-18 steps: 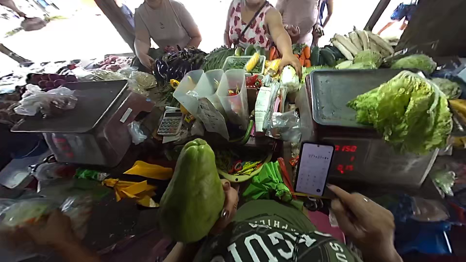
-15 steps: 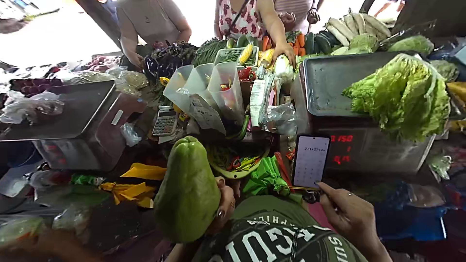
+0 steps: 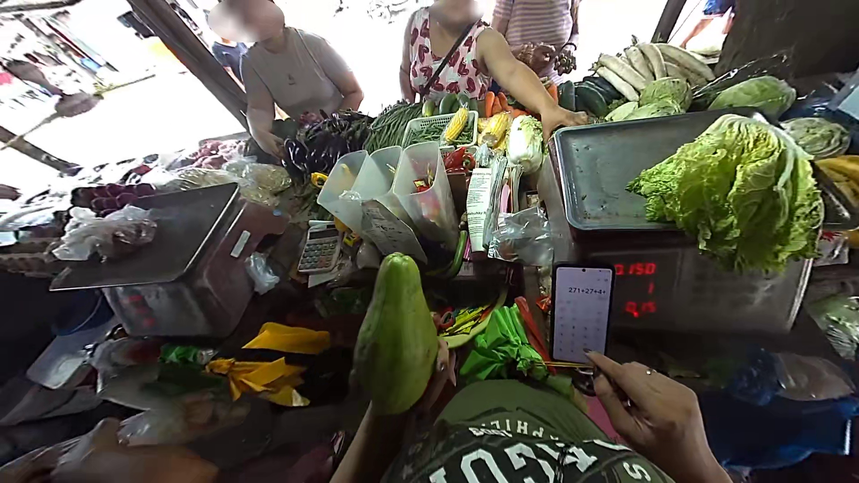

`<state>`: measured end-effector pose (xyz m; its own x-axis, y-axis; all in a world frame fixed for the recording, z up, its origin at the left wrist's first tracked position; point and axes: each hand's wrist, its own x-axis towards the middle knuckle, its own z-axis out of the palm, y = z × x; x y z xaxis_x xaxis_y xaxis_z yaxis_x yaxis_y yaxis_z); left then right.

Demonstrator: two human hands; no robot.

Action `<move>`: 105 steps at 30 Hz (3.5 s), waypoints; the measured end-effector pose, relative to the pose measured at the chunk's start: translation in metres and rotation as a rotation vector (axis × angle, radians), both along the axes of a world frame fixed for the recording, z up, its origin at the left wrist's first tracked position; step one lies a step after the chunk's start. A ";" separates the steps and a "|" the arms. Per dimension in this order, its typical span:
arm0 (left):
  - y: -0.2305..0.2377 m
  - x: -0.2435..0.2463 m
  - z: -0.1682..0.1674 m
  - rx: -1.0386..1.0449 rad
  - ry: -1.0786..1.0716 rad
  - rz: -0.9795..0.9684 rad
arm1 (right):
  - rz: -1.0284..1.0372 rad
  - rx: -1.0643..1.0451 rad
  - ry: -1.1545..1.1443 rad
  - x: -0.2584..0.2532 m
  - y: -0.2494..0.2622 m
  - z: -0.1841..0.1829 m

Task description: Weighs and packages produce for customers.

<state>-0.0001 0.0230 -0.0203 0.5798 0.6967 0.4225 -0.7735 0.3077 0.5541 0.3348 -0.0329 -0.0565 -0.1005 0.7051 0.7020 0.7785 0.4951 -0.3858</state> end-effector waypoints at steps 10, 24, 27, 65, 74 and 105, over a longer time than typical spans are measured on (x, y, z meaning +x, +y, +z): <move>0.016 -0.031 -0.072 -0.201 1.245 0.535 | -0.029 -0.040 -0.050 0.011 0.002 0.011; 0.096 -0.018 -0.040 0.015 2.270 -0.008 | -0.281 0.039 -0.061 0.029 0.018 0.018; 0.110 -0.009 -0.036 0.178 2.346 -0.045 | -0.413 0.088 -0.028 0.038 0.022 0.023; 0.103 -0.048 -0.144 0.067 1.610 0.559 | -0.484 0.128 0.199 0.050 0.046 -0.023; 0.102 -0.046 -0.139 0.007 1.584 0.538 | -0.487 0.112 0.185 0.051 0.047 -0.026; 0.102 -0.034 -0.138 -0.027 1.714 0.573 | -0.452 0.068 0.109 0.058 0.044 -0.026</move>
<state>-0.0340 0.1246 -0.1585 0.0248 0.9415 -0.3362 0.5887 0.2580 0.7661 0.3923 0.0108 -0.0827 0.2827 0.6129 0.7379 0.8787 0.1430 -0.4554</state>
